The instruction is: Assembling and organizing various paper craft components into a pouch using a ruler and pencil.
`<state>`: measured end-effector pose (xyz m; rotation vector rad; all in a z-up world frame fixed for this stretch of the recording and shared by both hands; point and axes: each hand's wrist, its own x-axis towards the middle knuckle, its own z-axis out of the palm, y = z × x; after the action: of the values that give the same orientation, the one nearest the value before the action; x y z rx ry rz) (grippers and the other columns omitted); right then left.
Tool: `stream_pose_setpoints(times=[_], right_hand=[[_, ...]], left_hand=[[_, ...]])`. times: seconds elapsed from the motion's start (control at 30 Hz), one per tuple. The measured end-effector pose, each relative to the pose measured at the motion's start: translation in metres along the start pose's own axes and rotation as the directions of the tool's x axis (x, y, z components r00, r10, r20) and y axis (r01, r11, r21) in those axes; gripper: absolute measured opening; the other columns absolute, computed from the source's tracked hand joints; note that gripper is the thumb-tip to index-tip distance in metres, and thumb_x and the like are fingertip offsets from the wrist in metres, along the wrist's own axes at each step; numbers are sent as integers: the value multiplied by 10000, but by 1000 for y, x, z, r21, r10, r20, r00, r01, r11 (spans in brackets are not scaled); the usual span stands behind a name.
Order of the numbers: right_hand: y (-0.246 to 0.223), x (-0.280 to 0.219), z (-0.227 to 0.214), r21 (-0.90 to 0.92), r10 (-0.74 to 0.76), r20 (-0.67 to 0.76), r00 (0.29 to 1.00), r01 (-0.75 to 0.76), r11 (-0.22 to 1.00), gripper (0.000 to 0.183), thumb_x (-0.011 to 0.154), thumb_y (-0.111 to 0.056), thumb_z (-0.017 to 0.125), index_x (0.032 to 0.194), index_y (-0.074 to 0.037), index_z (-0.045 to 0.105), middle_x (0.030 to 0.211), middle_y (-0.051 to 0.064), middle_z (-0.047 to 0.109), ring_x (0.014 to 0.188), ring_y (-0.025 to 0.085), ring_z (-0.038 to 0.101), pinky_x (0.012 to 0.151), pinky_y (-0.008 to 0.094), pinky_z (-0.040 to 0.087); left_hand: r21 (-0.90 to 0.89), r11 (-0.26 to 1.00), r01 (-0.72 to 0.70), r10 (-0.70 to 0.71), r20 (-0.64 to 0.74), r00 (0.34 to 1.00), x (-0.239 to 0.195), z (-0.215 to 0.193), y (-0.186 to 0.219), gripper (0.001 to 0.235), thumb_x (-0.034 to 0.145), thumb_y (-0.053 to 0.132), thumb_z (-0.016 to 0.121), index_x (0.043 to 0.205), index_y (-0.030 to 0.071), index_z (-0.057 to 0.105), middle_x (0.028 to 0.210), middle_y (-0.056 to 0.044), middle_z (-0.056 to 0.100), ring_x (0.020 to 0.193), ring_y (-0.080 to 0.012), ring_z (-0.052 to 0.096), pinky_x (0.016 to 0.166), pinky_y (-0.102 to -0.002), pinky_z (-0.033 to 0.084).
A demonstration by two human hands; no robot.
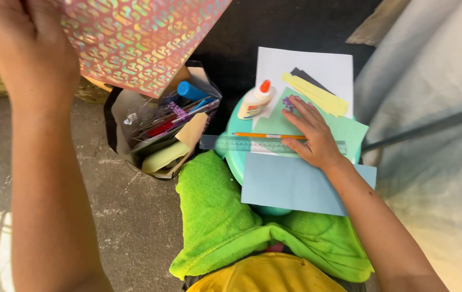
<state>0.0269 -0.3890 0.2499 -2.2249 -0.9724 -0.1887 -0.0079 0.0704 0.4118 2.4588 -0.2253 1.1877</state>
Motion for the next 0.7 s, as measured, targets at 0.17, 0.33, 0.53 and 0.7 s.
stream_pose_setpoints(times=[0.17, 0.33, 0.53, 0.7], right_hand=[[-10, -4, -49, 66, -37, -227, 973, 53, 996, 581, 972, -403, 644, 1397, -12, 587, 1577, 234, 417, 1464, 398, 417, 1211, 513, 321], [-31, -31, -107, 134, -13, -537, 844, 100, 986, 654, 1059, -453, 553, 1438, 79, 517, 1603, 266, 335, 1457, 363, 427, 1221, 468, 353], [-74, -79, -150, -72, -71, -731, 678, 26, 997, 669, 1056, -313, 551, 1443, 205, 380, 1565, 313, 288, 1478, 440, 401, 1239, 423, 352], [-100, -80, -135, -488, -321, -512, 797, 37, 872, 393, 993, -304, 730, 1202, 28, 743, 1361, 323, 615, 1325, 546, 521, 1190, 630, 252]], left_hand=[[102, 995, 24, -26, 18, 999, 15, -22, 70, 293, 1353, -52, 581, 1073, -86, 660, 862, -121, 595, 678, -204, 433, 628, -351, 392], [-98, 970, -221, 229, 82, 970, 36, -22, 170, 268, 1282, -133, 522, 1124, -16, 705, 945, -91, 498, 788, -293, 405, 902, -402, 474], [-33, 943, -331, 327, -103, 940, -2, 36, 271, 187, 1026, -17, 539, 897, 87, 624, 780, -64, 489, 684, -262, 503, 628, -372, 469], [-6, 945, -327, 327, -54, 944, -49, 66, 292, 86, 1012, 31, 596, 943, 75, 623, 808, -67, 512, 703, -251, 546, 581, -343, 455]])
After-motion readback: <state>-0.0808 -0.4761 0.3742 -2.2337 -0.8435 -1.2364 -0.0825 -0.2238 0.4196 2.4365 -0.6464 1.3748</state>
